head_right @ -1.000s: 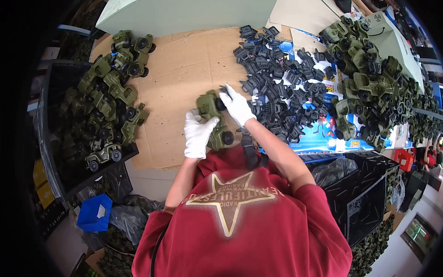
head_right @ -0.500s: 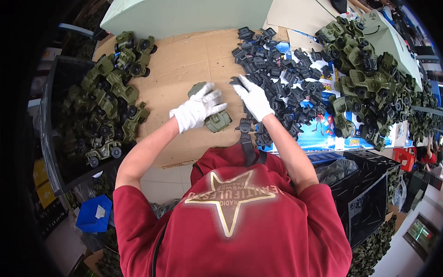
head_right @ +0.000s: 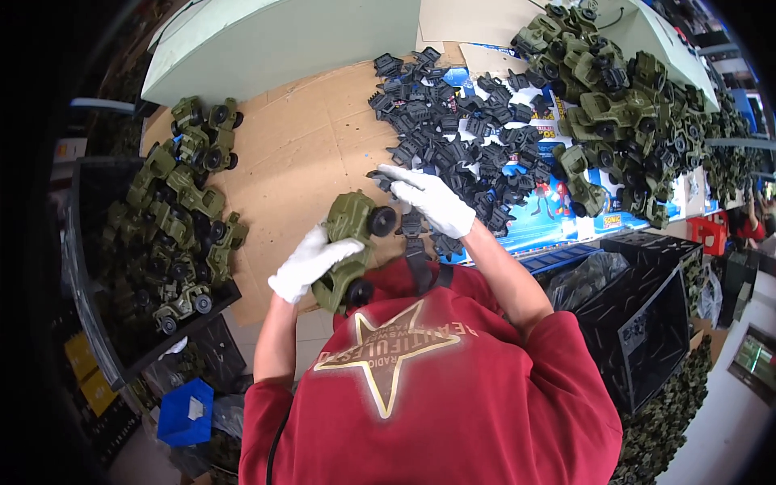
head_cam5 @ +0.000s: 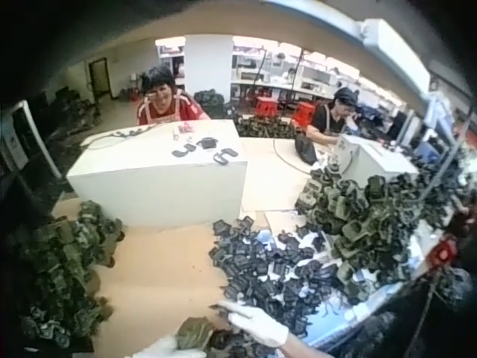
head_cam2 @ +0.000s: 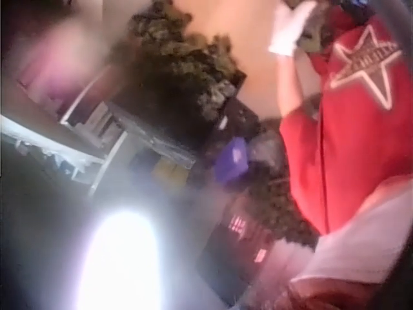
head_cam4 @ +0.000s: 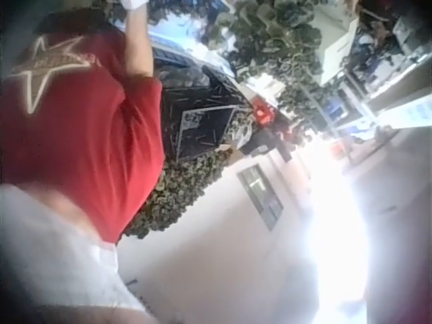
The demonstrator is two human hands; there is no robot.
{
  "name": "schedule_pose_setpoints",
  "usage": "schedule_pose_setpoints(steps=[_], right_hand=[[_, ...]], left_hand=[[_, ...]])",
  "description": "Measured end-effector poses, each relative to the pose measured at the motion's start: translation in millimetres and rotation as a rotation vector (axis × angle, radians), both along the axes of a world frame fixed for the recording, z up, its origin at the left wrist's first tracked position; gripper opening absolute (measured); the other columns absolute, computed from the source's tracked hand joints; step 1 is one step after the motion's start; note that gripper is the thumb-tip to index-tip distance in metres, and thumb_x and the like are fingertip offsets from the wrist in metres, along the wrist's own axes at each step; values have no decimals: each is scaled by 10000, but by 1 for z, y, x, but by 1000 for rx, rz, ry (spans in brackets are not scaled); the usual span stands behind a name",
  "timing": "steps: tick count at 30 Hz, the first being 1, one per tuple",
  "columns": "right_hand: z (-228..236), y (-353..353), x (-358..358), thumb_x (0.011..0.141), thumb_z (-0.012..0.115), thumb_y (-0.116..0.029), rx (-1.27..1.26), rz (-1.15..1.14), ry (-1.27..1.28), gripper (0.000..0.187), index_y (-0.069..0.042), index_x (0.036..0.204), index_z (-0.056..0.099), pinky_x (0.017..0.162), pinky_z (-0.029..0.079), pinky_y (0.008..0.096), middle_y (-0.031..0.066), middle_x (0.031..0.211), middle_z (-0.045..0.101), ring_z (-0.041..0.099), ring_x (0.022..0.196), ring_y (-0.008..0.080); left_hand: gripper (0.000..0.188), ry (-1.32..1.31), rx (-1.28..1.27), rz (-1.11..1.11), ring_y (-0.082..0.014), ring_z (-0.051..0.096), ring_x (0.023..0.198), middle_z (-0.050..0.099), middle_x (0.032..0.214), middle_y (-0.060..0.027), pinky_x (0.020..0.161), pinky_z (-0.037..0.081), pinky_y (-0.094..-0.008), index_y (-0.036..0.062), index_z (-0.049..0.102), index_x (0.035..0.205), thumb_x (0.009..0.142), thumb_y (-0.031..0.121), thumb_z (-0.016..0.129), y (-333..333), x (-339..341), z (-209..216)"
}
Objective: The person assembles plastic chassis parts onto toy vehicle bodies by hand at a production workstation.
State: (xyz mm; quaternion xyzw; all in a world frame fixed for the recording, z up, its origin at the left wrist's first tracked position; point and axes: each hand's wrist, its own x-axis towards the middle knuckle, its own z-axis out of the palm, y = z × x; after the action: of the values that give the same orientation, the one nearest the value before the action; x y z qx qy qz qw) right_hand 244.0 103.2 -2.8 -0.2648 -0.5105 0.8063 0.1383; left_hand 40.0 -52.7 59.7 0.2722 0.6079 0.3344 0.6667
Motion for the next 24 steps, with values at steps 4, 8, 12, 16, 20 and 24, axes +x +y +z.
schedule_pose_setpoints(steps=[4,8,12,16,20,24], right_hand=[[22,-1,-1,898,680,-438,-167,51,127,807,35,1469,362,1029,416,306,135,1359,568,519,1261,196],[17,2,1,834,747,-447,-236,54,144,880,47,1458,372,1072,390,328,152,1396,541,512,1288,220],[12,2,6,833,754,-427,-273,52,161,858,53,1445,392,1085,382,333,148,1395,540,516,1279,210],[11,4,9,853,741,-399,-249,53,171,799,55,1428,424,1099,365,333,139,1406,529,508,1277,195],[7,6,13,870,723,-398,-174,47,89,747,55,1404,464,1131,309,334,116,1417,525,456,1322,186],[7,9,12,877,713,-403,-151,63,68,715,54,1381,496,1150,273,345,105,1430,517,421,1351,188]], left_hand=[[668,-30,147,8,-168,660,920,685,1068,-90,848,529,-309,-29,510,1315,797,280,796,-4,19,15],[624,-11,84,-27,-149,655,909,682,1058,-101,825,528,-296,-33,555,1270,824,345,771,1,20,29],[605,-104,23,29,-128,654,895,681,1056,-93,809,532,-273,-37,563,1259,831,334,776,3,23,36],[582,-141,37,47,-119,653,895,681,1056,-85,806,534,-266,-40,565,1254,838,308,778,4,24,34],[552,-191,46,82,-118,656,892,685,1055,-84,800,536,-267,-41,568,1245,845,278,775,5,25,33],[538,-150,40,82,-121,658,892,690,1052,-86,799,536,-266,-38,577,1237,846,274,775,5,25,31]])
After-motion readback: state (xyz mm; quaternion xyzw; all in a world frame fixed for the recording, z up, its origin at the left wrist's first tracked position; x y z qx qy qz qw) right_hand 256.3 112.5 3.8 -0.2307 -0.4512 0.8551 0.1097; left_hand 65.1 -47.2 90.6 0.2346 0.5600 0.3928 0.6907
